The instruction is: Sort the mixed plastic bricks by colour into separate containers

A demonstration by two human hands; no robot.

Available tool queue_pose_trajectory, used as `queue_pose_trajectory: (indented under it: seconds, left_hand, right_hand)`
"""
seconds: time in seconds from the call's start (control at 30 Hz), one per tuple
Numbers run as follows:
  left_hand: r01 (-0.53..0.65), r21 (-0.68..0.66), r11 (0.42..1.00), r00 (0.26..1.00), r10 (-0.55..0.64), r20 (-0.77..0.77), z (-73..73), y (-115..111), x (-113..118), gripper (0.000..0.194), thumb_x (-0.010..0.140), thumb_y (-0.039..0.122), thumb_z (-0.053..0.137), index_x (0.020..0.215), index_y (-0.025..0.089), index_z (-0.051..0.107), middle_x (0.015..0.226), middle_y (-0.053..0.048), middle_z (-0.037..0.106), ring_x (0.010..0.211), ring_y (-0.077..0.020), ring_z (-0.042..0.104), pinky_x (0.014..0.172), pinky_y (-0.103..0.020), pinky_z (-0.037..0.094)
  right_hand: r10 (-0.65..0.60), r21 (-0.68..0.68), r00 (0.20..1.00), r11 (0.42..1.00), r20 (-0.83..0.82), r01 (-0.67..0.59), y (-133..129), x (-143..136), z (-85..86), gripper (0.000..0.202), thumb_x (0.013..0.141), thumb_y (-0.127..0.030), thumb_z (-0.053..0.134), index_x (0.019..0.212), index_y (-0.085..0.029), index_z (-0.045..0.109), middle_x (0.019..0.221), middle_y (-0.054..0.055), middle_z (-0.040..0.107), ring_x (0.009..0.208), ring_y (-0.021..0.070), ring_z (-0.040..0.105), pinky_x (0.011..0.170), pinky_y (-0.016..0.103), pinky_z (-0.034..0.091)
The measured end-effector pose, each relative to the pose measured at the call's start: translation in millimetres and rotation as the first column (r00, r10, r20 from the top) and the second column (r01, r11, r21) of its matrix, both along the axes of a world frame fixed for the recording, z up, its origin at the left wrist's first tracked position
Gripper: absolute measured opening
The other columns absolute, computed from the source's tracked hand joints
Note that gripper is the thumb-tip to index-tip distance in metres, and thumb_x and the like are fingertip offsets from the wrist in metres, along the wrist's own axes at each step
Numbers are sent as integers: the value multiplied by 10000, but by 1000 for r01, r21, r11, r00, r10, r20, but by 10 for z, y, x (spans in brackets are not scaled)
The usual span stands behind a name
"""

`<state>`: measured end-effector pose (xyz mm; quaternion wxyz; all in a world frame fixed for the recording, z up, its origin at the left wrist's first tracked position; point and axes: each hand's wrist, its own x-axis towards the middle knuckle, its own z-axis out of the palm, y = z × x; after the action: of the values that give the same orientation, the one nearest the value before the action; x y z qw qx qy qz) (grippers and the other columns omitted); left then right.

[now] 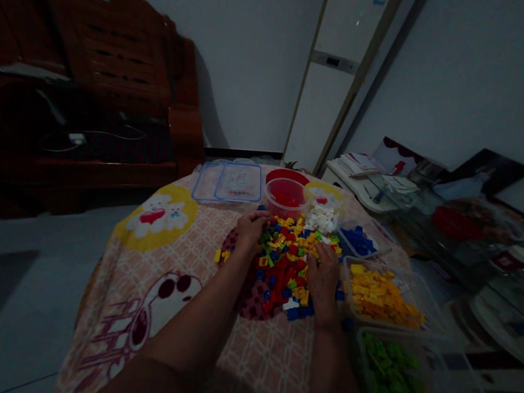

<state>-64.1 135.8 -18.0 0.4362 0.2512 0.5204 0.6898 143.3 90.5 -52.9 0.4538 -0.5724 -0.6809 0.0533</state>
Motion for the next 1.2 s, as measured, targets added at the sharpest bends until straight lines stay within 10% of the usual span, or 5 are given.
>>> queue_pose_trajectory:
  seconds: [0.2, 0.53, 0.67, 0.87, 1.2]
  left_hand:
    - [202, 117, 972, 960, -173, -219, 143, -133, 290, 154, 667, 193, 635, 768, 191, 751, 785, -58, 738, 705, -164, 640, 673, -275, 497]
    - [31, 113, 993, 935, 12, -354, 171, -33, -360, 143, 670, 221, 656, 774, 156, 729, 666, -14, 677, 605, -138, 585, 636, -253, 476]
    - [194, 30, 981, 749, -128, -651, 130, -32, -211, 185, 757, 258, 648, 874, 169, 761, 791, -31, 734, 730, -176, 653, 697, -272, 505]
    - [359, -112, 927, 230, -204, -952, 152, -103, 193, 121, 778, 208, 727, 885, 208, 783, 952, -74, 749, 936, -230, 673, 876, -339, 513]
    - [308, -142, 941, 181, -204, -962, 112, -133, 207, 129, 801, 176, 707, 922, 180, 752, 936, -84, 736, 898, -234, 662, 838, -340, 494]
  right_hand:
    - [-8, -11, 1000, 1000, -5, 8, 28, 32, -29, 375, 873, -261, 497, 1123, -141, 750, 1247, 184, 707, 1229, 294, 603, 1126, 513, 423]
    - [-19, -13, 1000, 1000, -10, 19, 47, -20, -20, 371, 866, -216, 496, 1121, -129, 750, 1221, 181, 715, 1191, 290, 614, 1109, 490, 433]
    - [-20, 5, 999, 1000, -40, 20, 63, -39, -37, 355, 849, -182, 508, 1104, -140, 751, 1215, 169, 717, 1177, 285, 614, 1099, 486, 433]
    - [-14, 25, 999, 1000, -38, 15, 75, -41, -52, 349, 859, -187, 502, 1090, -107, 751, 1197, 191, 719, 1164, 297, 618, 1089, 488, 441]
    - [-17, 24, 1000, 1000, -26, 18, 73, -44, -50, 353, 871, -187, 494, 1110, -110, 743, 1216, 191, 706, 1169, 289, 615, 1088, 475, 445]
